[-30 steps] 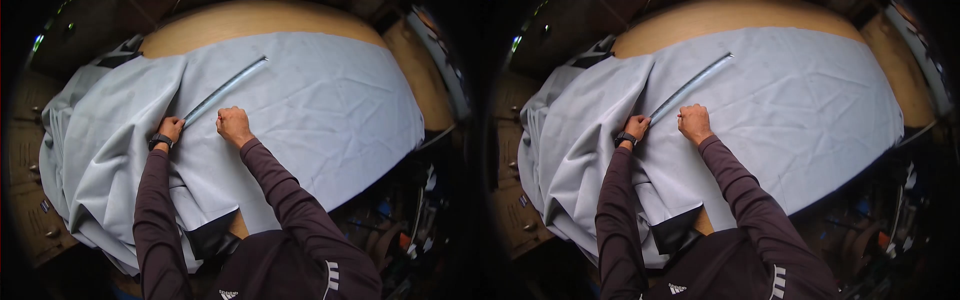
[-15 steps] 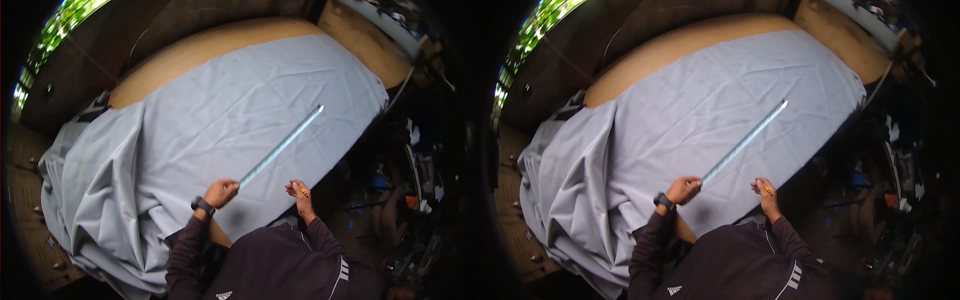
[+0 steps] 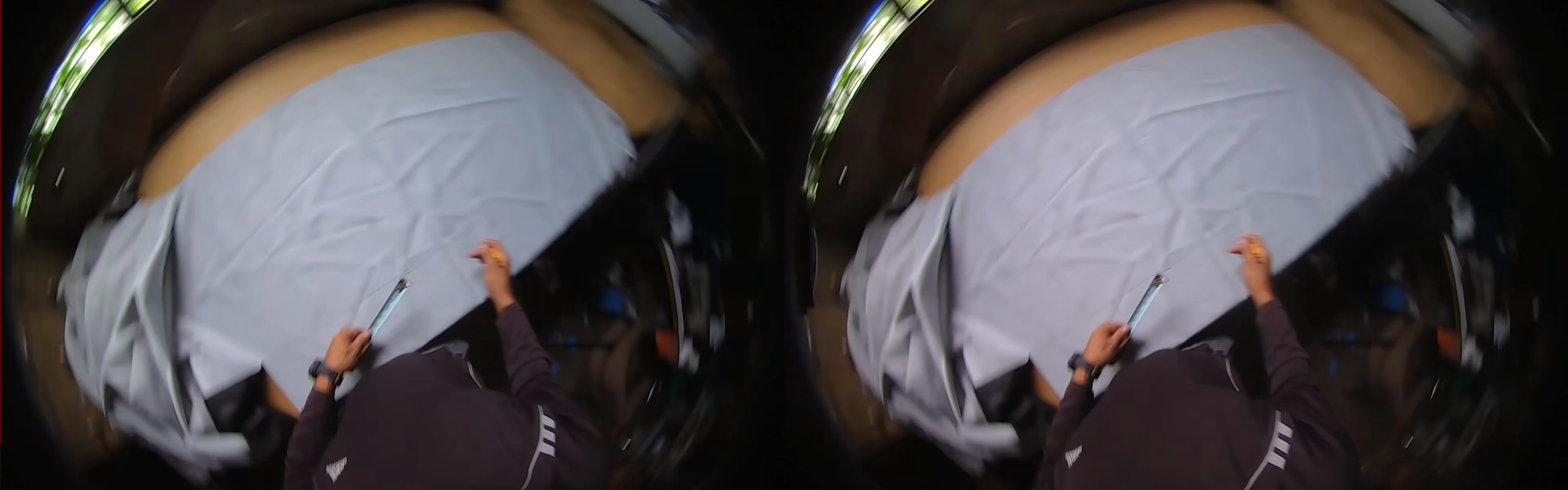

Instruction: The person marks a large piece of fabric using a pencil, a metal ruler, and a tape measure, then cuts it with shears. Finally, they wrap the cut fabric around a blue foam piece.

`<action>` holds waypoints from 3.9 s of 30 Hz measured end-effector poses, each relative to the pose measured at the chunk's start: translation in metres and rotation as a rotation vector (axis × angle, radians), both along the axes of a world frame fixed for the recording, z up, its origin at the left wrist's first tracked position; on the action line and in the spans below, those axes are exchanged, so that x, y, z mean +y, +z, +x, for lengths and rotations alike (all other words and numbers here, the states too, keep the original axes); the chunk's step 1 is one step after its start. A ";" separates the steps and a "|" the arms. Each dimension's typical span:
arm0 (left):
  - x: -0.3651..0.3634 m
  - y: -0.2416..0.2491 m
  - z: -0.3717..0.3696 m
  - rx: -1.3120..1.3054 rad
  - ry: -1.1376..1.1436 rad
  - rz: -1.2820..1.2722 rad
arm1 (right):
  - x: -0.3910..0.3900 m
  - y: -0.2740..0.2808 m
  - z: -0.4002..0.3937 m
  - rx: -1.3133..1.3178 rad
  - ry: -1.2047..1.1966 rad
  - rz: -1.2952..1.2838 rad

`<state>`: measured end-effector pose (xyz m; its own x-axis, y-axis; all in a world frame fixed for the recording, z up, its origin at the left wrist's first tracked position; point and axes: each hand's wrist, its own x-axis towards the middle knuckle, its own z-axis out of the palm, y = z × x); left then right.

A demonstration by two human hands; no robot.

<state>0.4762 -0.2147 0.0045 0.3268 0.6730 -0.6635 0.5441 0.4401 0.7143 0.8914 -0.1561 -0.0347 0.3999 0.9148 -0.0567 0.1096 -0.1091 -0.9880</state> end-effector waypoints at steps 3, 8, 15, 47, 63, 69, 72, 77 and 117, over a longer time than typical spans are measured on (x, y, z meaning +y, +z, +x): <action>-0.014 -0.004 0.042 -0.054 0.181 0.116 | 0.025 0.018 0.014 -0.043 0.118 -0.092; -0.015 0.006 0.102 -0.066 0.304 0.075 | 0.046 0.031 0.000 -0.173 0.553 -0.115; -0.026 -0.002 0.100 0.043 0.365 0.166 | 0.027 0.045 -0.042 -0.216 0.727 -0.137; 0.133 -0.040 0.501 0.512 -0.322 1.258 | 0.189 0.028 0.825 -0.463 -0.919 -0.121; 0.113 -0.022 0.495 0.530 -0.146 1.130 | 0.132 0.096 0.784 -0.284 -0.461 -0.075; 0.072 0.009 0.509 0.235 0.062 1.257 | 0.065 0.095 0.604 -0.507 0.144 0.119; 0.020 0.000 0.503 -0.165 0.088 1.057 | 0.066 0.144 0.479 -0.277 0.511 0.206; -0.049 0.010 0.424 -0.373 0.042 0.928 | 0.031 0.300 0.223 0.072 0.781 0.437; -0.252 -0.019 -0.029 0.704 1.358 0.380 | 0.188 -0.006 -0.562 -0.939 1.049 0.725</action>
